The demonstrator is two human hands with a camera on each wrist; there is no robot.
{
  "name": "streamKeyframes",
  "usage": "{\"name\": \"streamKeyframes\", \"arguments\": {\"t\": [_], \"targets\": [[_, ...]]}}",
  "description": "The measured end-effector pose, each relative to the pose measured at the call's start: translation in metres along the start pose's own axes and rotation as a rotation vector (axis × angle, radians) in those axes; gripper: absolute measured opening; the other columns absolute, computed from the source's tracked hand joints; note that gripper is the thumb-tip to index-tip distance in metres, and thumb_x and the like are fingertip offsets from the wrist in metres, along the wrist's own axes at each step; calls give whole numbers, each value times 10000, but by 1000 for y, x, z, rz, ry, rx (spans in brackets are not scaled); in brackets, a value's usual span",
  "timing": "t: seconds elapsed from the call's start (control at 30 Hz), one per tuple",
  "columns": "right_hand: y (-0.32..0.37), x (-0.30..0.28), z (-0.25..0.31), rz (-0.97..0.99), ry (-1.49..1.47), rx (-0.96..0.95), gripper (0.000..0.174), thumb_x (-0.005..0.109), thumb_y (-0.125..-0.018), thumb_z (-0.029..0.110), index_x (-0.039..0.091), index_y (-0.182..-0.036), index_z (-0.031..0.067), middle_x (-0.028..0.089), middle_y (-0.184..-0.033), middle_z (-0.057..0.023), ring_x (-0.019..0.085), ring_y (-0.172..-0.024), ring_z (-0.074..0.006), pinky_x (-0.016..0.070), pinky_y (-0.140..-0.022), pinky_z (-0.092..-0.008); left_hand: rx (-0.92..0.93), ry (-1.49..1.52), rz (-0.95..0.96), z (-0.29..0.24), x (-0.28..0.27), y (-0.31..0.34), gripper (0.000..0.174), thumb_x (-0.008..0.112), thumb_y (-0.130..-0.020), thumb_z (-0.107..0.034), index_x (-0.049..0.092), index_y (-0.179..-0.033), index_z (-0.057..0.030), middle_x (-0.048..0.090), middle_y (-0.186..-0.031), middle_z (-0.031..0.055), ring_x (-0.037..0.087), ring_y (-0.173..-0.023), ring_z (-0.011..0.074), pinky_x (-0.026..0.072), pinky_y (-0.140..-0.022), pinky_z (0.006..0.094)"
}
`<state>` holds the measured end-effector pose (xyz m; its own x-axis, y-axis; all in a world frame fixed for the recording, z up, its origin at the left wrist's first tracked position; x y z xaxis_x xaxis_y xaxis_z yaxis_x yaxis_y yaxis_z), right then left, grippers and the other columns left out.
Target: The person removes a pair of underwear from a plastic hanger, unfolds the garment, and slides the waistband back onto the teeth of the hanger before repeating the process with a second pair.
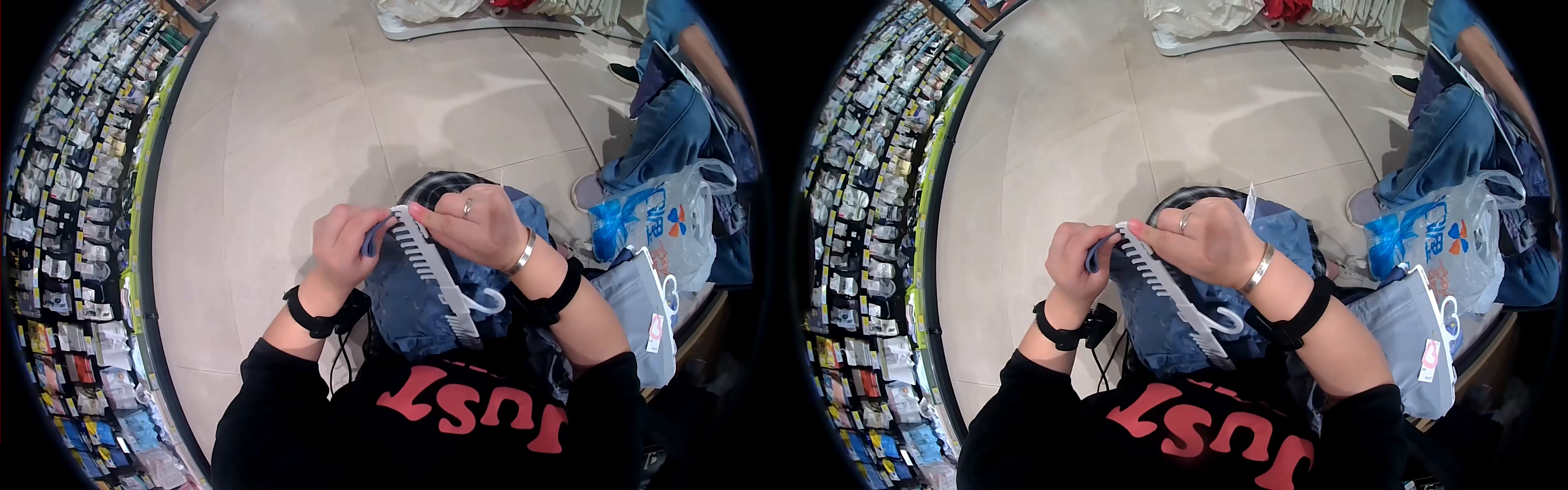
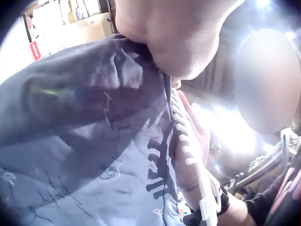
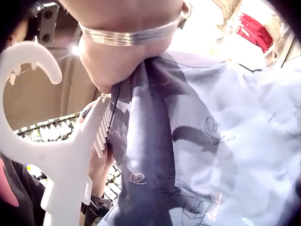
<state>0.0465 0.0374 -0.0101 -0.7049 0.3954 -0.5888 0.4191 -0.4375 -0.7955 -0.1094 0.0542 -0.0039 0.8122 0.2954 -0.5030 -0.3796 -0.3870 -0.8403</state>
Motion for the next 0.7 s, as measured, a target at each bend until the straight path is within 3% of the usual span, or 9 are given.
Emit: {"name": "streamKeyframes", "arguments": {"t": [0.1,0.17,0.27,0.37,0.5,0.6,0.7], "targets": [[-1,-1,0,28,22,4,277,612,-702,85,631,-977,113,410,-538,-1,417,-394,-147,326,-349,-261,38,-34,32,-3,-1,1,243,734,-600,5,593,-794,-38,528,-621,60,512,-481,189,390,-399,278],[0,-2,2,26,18,-24,314,616,-689,82,622,-1001,116,406,-539,5,417,-397,-140,322,-350,-258,63,-52,31,-4,-2,3,246,735,-597,4,593,-793,-37,518,-613,58,510,-479,187,387,-396,277],[-1,-3,4,55,21,-41,360,617,-675,73,609,-1032,123,397,-539,13,413,-401,-135,319,-354,-256,-52,-17,42,-3,-2,7,188,719,-659,-9,604,-805,-43,523,-656,61,490,-543,170,389,-478,260],[-2,-7,8,75,55,-69,380,618,-670,72,606,-1045,129,385,-536,13,405,-403,-137,317,-357,-258,-33,-27,16,-3,-2,5,239,731,-606,3,599,-800,-45,520,-630,60,501,-479,186,385,-405,274],[-5,-12,9,99,-8,-90,397,618,-667,75,603,-1060,128,364,-530,5,390,-403,-148,318,-366,-265,-142,62,-4,-2,-3,1,206,720,-633,1,604,-796,-49,533,-646,61,510,-512,186,402,-439,270],[-5,-9,7,-14,-136,26,443,631,-621,7,616,-1052,112,419,-534,-13,414,-413,-174,325,-381,-265,-176,77,-18,-9,-5,-6,186,719,-645,-7,608,-787,-55,541,-650,57,517,-531,187,411,-457,269],[-6,-14,5,-32,-411,276,337,671,-641,46,610,-971,82,470,-575,-49,449,-443,-202,357,-411,-285,-115,43,-5,-16,-3,-11,189,728,-643,-21,607,-784,-56,552,-657,51,516,-530,183,410,-453,266]]}}
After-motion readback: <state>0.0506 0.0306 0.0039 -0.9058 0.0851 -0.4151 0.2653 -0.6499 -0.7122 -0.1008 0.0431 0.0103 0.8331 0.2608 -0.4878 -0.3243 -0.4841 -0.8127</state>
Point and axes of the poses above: each hand's wrist, its own y-axis away from the middle knuckle, its own x-axis out of the palm, z = x × y, the point moved 5 cm from there along -y, towards the middle knuckle
